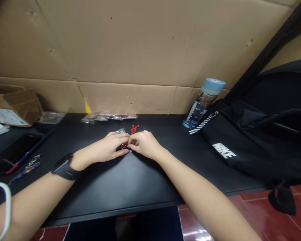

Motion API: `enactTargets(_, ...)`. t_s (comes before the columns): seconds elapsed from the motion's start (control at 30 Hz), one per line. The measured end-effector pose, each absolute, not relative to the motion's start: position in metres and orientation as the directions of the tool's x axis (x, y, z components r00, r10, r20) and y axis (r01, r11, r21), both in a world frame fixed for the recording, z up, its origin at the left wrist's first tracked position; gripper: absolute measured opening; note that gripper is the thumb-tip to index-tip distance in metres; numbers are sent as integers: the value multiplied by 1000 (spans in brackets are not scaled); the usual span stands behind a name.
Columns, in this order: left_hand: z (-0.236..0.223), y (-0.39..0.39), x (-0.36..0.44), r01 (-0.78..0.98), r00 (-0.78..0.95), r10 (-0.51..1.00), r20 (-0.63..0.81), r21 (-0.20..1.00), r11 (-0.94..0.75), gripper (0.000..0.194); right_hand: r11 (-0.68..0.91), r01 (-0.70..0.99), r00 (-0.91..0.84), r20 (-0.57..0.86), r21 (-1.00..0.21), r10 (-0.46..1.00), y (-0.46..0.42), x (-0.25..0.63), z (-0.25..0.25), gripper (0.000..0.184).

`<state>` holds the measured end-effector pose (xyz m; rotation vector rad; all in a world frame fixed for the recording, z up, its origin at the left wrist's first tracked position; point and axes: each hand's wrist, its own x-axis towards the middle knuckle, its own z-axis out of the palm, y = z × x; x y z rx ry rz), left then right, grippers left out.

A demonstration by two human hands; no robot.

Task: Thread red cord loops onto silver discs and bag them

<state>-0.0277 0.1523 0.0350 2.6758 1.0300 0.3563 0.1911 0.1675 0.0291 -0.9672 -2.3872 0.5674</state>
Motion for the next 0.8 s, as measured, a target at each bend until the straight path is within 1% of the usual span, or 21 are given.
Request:
enactTargets(0.07, 34, 154, -29, 618, 714, 681, 161, 312, -722, 14, 656, 537, -595, 314, -531, 740, 168, 188, 27, 7)
enactTargets(0.13, 35, 155, -32, 630, 697, 693, 185, 304, -715, 22, 649, 550, -565, 338, -525, 752, 168, 184, 25, 9)
enactTargets(0.27, 39, 157, -39, 642, 684, 708, 177, 315, -699, 36, 635, 612, -502, 389, -471, 773, 168, 177, 19, 15)
enactTargets(0.4, 41, 157, -44, 666, 643, 734, 220, 312, -677, 53, 584, 686, -446, 383, -433, 809, 170, 170, 15, 18)
enactTargets(0.5, 44, 156, -47, 696, 621, 762, 184, 319, -644, 63, 541, 736, -412, 365, -407, 835, 172, 166, 15, 16)
enactTargets(0.6, 47, 155, -48, 707, 610, 779, 145, 344, -618, 65, 472, 784, -355, 331, -404, 874, 176, 164, 16, 14)
enactTargets(0.7, 46, 155, -47, 686, 625, 760, 179, 337, -644, 65, 417, 812, -310, 305, -408, 901, 180, 164, 14, 13)
enactTargets(0.73, 45, 156, -46, 676, 637, 744, 203, 319, -665, 63, 412, 815, -303, 305, -407, 903, 181, 164, 14, 13)
enactTargets(0.8, 41, 157, -43, 667, 651, 719, 243, 269, -695, 52, 434, 804, -317, 324, -406, 891, 182, 167, 15, 12)
